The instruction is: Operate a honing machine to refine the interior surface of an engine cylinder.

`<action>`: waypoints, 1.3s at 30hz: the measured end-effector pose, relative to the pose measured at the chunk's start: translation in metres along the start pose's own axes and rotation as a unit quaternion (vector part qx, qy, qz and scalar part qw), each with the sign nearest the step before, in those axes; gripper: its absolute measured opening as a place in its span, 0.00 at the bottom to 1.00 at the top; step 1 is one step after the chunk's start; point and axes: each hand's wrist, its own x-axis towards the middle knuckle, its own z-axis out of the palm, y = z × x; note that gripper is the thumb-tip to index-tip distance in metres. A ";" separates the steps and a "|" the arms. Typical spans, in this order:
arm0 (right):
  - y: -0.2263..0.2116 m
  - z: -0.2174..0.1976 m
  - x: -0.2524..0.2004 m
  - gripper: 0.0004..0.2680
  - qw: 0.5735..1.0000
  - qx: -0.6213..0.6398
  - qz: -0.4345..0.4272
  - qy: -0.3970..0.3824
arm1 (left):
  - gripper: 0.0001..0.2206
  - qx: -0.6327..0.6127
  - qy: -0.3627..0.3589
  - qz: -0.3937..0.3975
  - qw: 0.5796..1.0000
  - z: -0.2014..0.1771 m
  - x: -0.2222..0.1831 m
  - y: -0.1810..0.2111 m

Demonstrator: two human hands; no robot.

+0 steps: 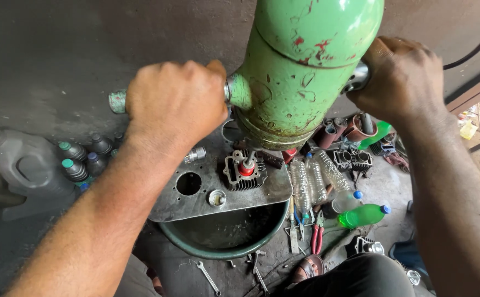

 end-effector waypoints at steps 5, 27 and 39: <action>-0.001 -0.027 0.003 0.12 0.994 -0.023 -0.050 0.090 | 0.04 0.018 -0.007 0.001 1.000 -0.013 0.009 -0.008; 0.022 0.007 0.004 0.08 0.971 0.006 -0.100 0.219 | 0.07 0.081 0.174 -0.015 0.981 -0.008 0.006 -0.007; 0.000 0.019 -0.007 0.09 0.984 0.009 -0.057 0.166 | 0.07 0.035 0.161 -0.019 0.986 0.013 -0.008 0.001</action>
